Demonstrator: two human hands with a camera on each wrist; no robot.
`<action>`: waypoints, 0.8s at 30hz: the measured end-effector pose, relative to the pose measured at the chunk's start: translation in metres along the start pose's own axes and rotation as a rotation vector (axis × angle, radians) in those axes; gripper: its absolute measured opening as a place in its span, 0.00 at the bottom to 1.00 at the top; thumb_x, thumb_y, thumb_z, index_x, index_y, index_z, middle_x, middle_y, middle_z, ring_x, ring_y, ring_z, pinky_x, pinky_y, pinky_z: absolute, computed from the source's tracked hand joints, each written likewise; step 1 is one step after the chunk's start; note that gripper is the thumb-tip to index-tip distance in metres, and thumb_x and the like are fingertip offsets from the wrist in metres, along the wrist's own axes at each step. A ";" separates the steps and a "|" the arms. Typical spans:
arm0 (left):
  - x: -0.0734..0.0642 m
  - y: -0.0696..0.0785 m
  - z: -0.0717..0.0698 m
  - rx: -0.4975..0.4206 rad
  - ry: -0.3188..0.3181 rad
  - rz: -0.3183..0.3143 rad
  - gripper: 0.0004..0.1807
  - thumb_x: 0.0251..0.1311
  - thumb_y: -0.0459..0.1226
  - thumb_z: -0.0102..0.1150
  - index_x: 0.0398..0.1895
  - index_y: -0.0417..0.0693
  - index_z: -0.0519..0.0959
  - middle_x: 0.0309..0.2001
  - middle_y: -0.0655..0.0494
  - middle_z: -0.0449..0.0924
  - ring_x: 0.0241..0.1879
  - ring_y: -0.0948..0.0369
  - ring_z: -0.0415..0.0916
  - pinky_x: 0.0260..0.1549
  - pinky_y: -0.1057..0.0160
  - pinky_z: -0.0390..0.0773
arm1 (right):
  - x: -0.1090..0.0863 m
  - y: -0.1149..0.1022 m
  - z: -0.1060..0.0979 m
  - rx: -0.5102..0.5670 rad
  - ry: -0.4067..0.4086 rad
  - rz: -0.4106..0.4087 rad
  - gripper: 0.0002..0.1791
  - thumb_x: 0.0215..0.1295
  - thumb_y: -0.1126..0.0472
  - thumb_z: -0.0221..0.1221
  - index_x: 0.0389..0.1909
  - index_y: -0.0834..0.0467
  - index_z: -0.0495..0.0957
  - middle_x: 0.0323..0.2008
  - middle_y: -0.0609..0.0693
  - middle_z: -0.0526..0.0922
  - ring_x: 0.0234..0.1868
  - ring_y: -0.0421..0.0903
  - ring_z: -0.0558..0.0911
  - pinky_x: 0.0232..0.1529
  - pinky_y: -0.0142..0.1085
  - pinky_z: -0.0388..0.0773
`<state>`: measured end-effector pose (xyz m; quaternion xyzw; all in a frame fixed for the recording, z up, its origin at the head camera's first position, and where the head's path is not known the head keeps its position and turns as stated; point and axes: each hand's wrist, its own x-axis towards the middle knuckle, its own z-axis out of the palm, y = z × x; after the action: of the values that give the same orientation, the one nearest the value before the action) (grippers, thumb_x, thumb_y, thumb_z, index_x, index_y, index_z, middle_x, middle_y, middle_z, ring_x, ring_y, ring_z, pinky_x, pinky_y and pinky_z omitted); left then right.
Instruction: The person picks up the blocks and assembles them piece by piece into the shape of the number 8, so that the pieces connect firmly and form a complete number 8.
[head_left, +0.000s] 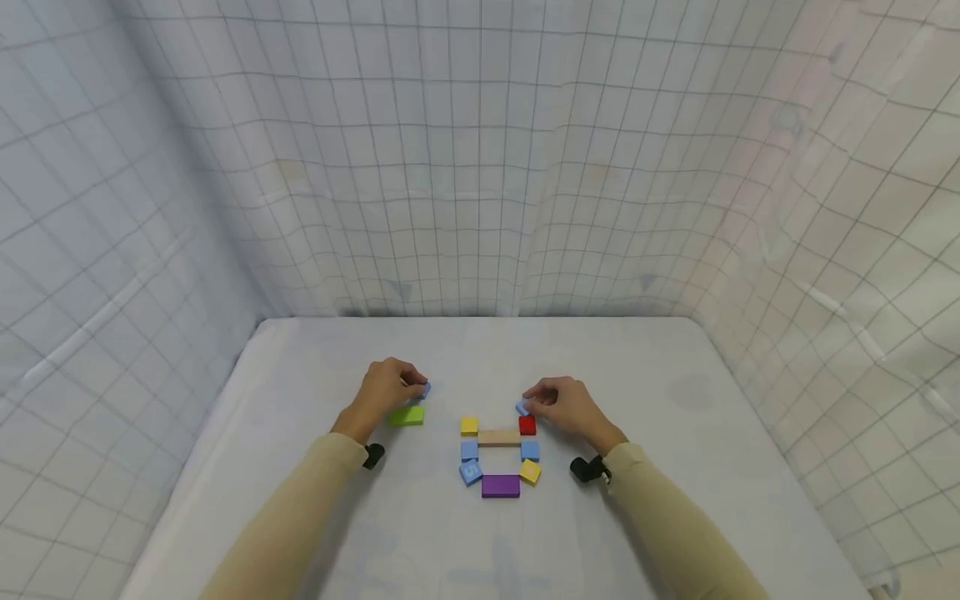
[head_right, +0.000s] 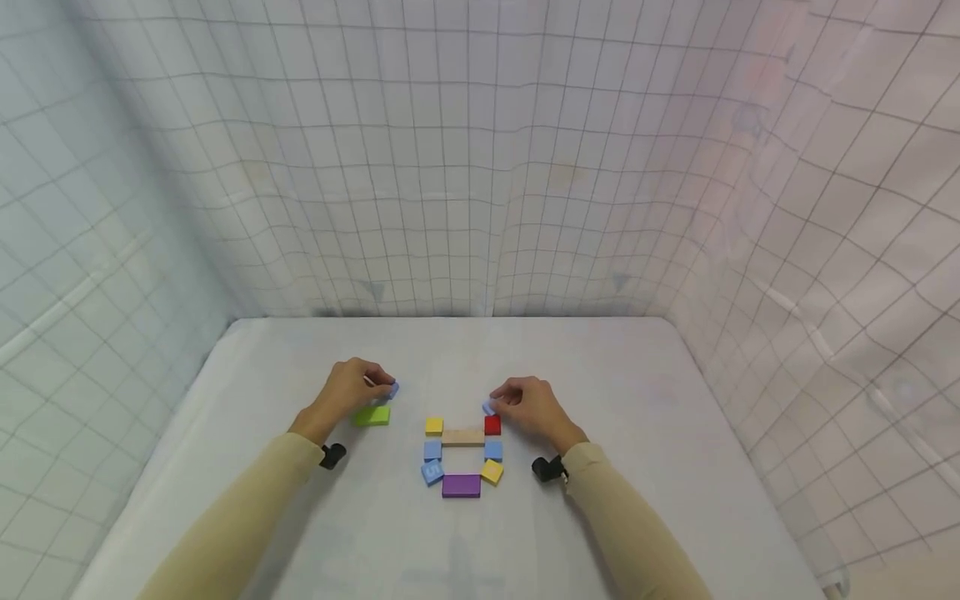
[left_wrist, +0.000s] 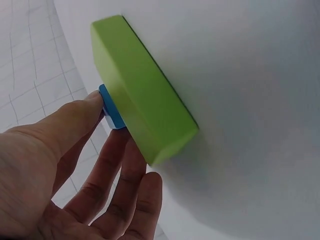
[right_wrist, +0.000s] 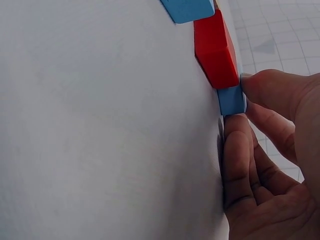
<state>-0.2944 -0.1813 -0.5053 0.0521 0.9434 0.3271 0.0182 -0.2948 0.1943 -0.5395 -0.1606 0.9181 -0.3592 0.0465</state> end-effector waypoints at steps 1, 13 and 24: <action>0.000 0.001 0.001 -0.003 -0.004 0.010 0.05 0.76 0.34 0.77 0.49 0.44 0.96 0.49 0.48 0.98 0.49 0.51 0.91 0.58 0.45 0.91 | 0.000 0.000 0.000 -0.003 0.000 -0.001 0.08 0.77 0.57 0.77 0.53 0.51 0.96 0.40 0.45 0.90 0.41 0.42 0.82 0.45 0.32 0.81; 0.004 0.012 0.016 -0.016 -0.022 0.126 0.09 0.74 0.37 0.79 0.52 0.45 0.95 0.48 0.46 0.97 0.50 0.50 0.92 0.61 0.45 0.91 | 0.000 -0.001 -0.003 -0.006 -0.003 -0.021 0.09 0.77 0.56 0.76 0.53 0.52 0.96 0.40 0.46 0.90 0.41 0.41 0.82 0.45 0.32 0.81; 0.003 0.033 0.027 0.015 -0.049 0.068 0.11 0.74 0.38 0.80 0.53 0.45 0.95 0.49 0.48 0.97 0.52 0.51 0.91 0.65 0.43 0.90 | 0.000 -0.002 -0.001 0.001 -0.003 0.001 0.09 0.78 0.57 0.76 0.54 0.51 0.96 0.40 0.46 0.90 0.42 0.43 0.82 0.45 0.31 0.80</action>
<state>-0.2927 -0.1382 -0.5060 0.0925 0.9428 0.3190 0.0296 -0.2941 0.1932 -0.5372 -0.1608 0.9180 -0.3593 0.0481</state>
